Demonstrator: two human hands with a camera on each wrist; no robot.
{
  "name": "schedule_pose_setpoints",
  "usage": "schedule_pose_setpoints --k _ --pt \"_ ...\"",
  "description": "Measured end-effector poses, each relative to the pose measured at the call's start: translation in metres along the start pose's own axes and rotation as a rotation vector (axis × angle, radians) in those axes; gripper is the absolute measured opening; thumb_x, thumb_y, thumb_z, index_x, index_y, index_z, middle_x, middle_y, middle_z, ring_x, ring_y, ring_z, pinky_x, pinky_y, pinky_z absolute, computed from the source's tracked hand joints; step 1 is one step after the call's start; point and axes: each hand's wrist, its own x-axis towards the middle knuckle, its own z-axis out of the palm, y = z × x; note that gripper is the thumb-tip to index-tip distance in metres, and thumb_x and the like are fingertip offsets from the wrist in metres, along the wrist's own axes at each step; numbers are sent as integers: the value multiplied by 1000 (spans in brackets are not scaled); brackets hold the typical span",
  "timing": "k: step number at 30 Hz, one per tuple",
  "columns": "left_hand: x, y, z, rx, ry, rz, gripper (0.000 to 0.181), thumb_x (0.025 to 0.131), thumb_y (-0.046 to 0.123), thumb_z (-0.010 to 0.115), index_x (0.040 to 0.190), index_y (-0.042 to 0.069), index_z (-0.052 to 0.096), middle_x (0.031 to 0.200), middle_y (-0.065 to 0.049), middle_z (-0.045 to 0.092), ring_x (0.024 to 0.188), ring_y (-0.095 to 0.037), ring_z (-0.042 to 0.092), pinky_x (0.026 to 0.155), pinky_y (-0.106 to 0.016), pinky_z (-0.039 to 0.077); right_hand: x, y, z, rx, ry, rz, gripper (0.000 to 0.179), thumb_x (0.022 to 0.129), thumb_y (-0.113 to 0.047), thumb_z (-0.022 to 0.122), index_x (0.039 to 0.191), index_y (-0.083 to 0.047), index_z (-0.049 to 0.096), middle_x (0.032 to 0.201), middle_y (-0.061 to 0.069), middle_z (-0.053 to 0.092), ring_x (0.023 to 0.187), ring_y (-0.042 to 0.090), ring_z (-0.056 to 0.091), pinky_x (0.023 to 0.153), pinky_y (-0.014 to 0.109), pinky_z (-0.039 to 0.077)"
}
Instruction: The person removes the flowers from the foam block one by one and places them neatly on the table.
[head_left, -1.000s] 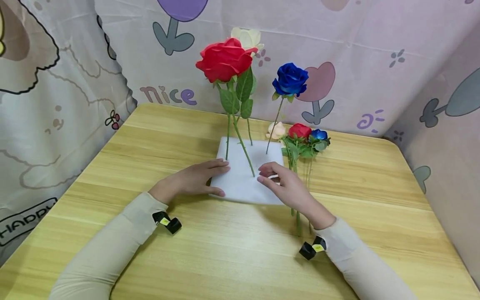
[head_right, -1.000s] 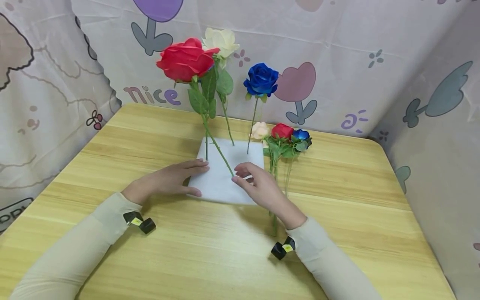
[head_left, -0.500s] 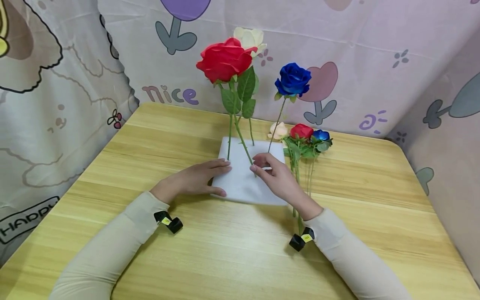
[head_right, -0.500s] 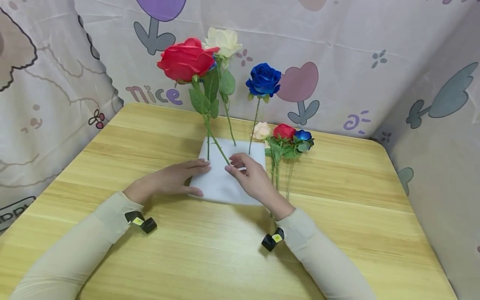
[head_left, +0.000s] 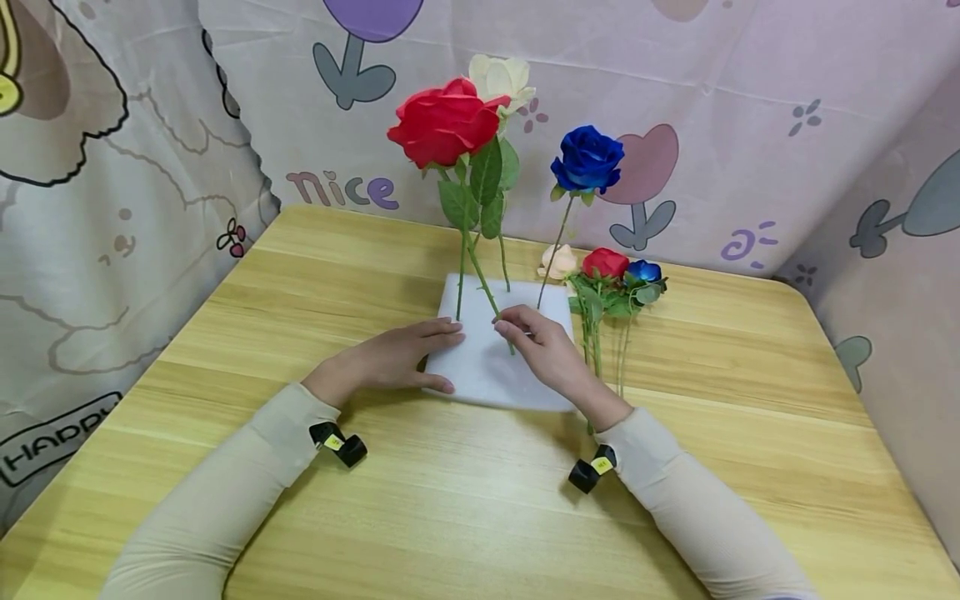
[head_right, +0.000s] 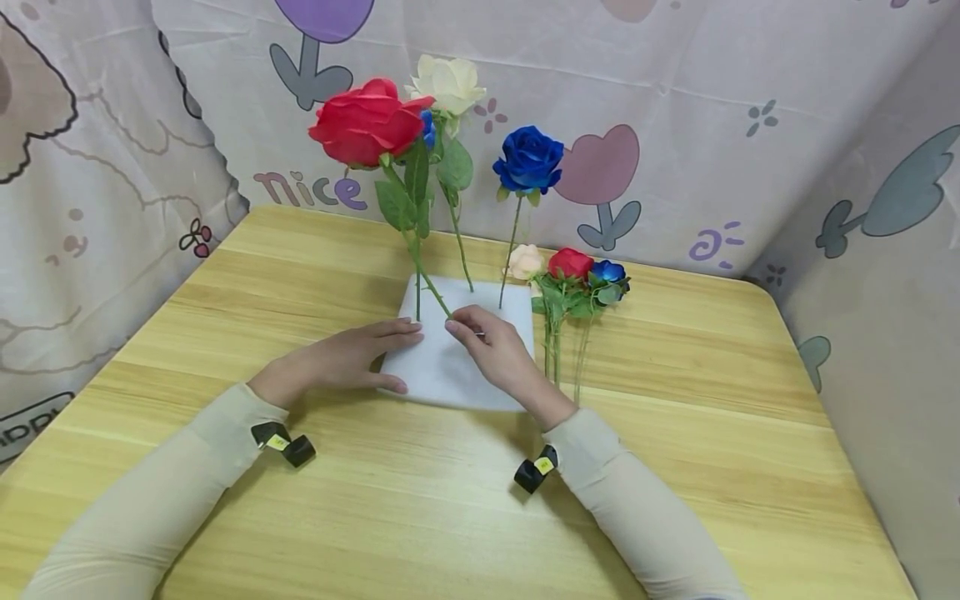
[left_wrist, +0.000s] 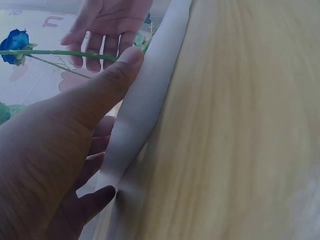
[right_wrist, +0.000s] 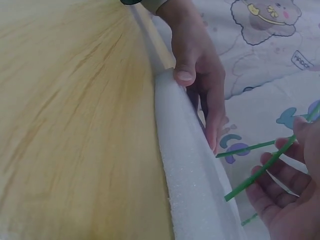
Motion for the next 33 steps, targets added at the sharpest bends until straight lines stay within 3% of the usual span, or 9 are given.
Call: schedule_pose_setpoints --k 18,33 --pt "2 -1 1 -17 -14 -15 92 83 71 56 151 10 39 159 -3 28 146 -25 23 116 -40 26 -3 8 2 -8 34 -57 23 104 -26 51 109 -12 69 103 0 72 92 16 64 74 36 51" --pt "1 1 -1 -42 8 -13 87 84 63 63 149 10 42 158 -3 29 145 -25 25 115 -40 26 -8 11 4 59 120 -110 22 102 -22 53 107 -8 69 101 3 72 96 18 68 83 39 54"
